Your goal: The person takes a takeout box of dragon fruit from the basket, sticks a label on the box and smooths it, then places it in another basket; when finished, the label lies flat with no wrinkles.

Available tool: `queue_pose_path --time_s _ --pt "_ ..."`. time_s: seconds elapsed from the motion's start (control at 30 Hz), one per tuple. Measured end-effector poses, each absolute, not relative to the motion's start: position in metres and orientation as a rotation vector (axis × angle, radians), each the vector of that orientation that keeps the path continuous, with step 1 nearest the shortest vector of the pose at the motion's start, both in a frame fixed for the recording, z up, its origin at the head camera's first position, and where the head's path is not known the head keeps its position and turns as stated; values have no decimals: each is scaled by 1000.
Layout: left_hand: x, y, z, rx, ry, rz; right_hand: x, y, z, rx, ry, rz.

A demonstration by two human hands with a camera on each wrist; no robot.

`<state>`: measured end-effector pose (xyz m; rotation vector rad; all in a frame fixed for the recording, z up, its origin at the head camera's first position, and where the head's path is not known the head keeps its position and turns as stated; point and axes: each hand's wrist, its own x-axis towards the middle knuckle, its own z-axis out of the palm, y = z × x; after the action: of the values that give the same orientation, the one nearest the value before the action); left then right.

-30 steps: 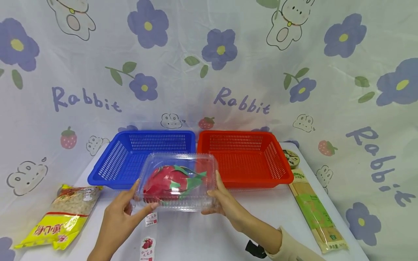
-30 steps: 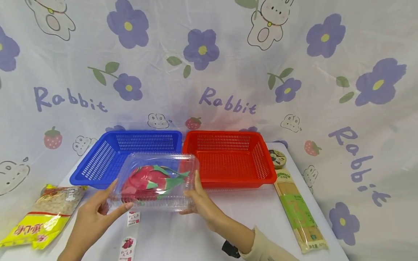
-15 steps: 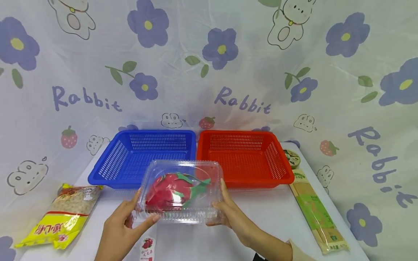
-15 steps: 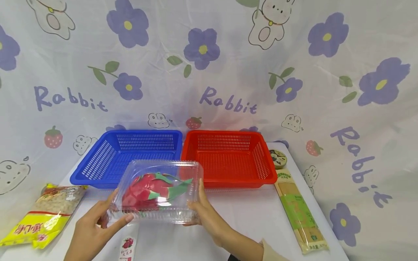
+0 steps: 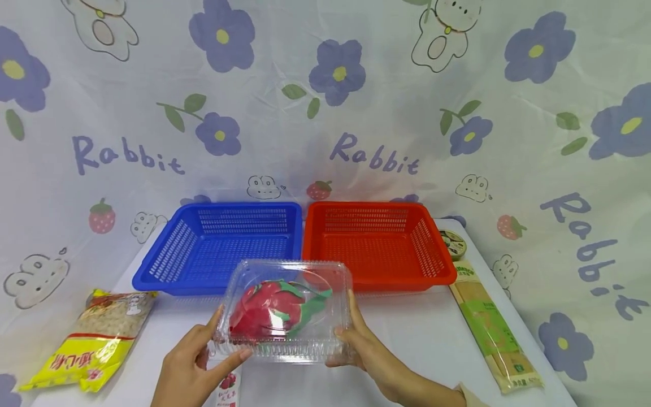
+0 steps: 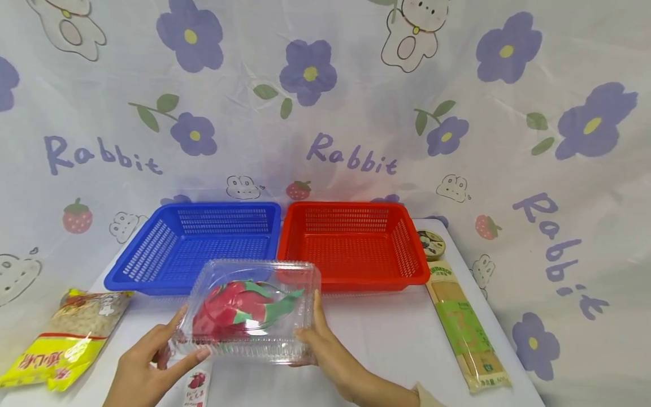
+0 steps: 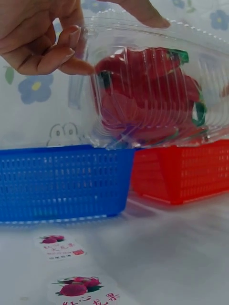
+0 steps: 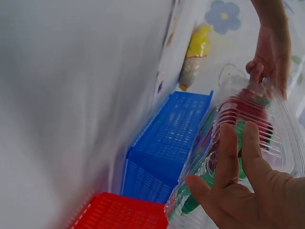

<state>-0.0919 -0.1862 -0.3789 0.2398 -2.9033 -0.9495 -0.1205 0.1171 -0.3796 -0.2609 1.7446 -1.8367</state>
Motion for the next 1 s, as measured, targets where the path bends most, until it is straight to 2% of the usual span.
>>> queue_pose_path --time_s 0.77,1.0 --pt "-91 -183 -399 110 -2854 -940 -113 121 -398 -244 1710 -1887" --pt "-92 -182 -400 208 -3006 -909 -113 123 -404 -243 1672 -1905"
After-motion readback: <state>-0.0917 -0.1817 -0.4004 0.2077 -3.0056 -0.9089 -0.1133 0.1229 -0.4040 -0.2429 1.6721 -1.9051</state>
